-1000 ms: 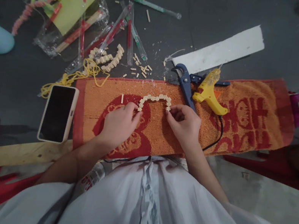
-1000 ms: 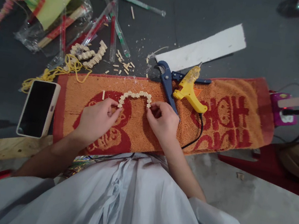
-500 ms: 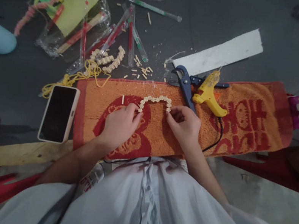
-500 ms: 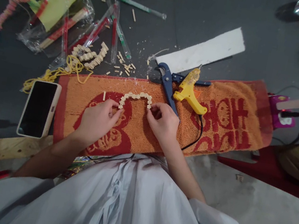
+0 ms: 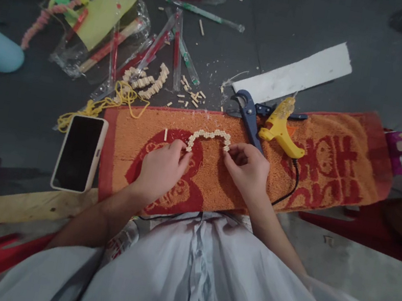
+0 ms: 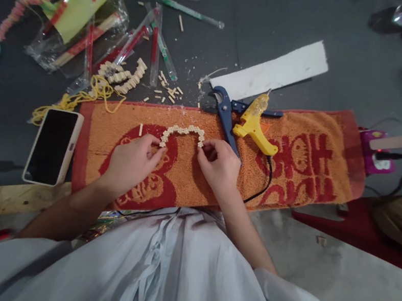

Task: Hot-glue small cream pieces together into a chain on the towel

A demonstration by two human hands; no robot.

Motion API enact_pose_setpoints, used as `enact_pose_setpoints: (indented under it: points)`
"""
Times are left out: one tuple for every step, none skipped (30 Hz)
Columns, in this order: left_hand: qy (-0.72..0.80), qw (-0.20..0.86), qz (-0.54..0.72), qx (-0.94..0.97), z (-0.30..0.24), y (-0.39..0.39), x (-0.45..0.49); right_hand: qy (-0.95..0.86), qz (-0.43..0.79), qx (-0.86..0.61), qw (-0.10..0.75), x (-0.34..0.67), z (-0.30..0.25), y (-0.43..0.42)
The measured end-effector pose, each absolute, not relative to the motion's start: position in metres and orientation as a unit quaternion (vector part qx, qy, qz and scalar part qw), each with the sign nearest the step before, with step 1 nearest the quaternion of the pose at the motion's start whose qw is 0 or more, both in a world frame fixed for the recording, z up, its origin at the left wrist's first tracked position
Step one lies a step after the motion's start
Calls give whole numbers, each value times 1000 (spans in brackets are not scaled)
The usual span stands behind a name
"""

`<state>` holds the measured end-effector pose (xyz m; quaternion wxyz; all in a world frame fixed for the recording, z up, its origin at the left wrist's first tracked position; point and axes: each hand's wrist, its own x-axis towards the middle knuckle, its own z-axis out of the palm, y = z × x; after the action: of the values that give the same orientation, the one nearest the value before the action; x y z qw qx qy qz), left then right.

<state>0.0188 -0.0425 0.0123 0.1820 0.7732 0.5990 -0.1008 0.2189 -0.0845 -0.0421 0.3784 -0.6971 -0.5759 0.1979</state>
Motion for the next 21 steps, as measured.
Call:
enact_pose_setpoints:
  points:
    - [601, 182, -102, 771, 12, -42, 19, -576, 197, -697, 379, 219, -42, -84]
    - [601, 179, -99, 773, 13, -42, 19, -577, 194, -696, 380, 219, -42, -84]
    - [599, 179, -102, 774, 13, -42, 18, -579, 191, -695, 381, 219, -43, -84]
    - [599, 179, -101, 774, 13, -42, 18, -580, 190, -693, 383, 219, -43, -84]
    - [598, 182, -102, 774, 13, -42, 18, -581, 190, -692, 385, 219, -43, -84]
    - [597, 180, -105, 775, 13, -43, 18, -580, 191, -691, 386, 219, -43, -84]
    - [598, 178, -107, 774, 13, -43, 18, -580, 191, -691, 387, 219, -43, -84]
    - [598, 177, -107, 774, 12, -43, 18, -580, 192, -691, 388, 219, -43, -84]
    - [598, 178, -107, 774, 12, -43, 18, -579, 191, -691, 388, 219, -43, -84]
    - [597, 181, -105, 774, 13, -43, 18, -579, 191, -692, 387, 219, -43, -84]
    - [598, 182, -103, 774, 13, -43, 18, -579, 190, -693, 386, 219, -43, -84]
    - [597, 182, -102, 775, 13, -43, 18, -579, 190, -693, 385, 219, -43, -84]
    - [597, 183, -104, 774, 13, -43, 18, -579, 191, -693, 385, 219, -43, -84]
    - [599, 181, -101, 774, 13, -43, 18, -580, 191, -693, 384, 219, -43, -84]
    - [599, 183, -104, 773, 13, -43, 18, -580, 190, -693, 384, 219, -43, -84]
    - [600, 181, -103, 773, 13, -43, 18, -580, 189, -692, 384, 219, -43, -85]
    - [598, 181, -102, 774, 13, -43, 18, -580, 188, -693, 385, 219, -43, -85]
    - [598, 181, -102, 774, 13, -43, 18, -581, 187, -692, 385, 219, -43, -85]
    - [597, 180, -102, 775, 13, -43, 18, -581, 186, -692, 385, 219, -43, -85]
    - [597, 179, -102, 775, 13, -43, 18, -581, 185, -693, 385, 219, -43, -85]
    - [597, 179, -102, 775, 13, -43, 18, -581, 185, -693, 385, 219, -43, -85]
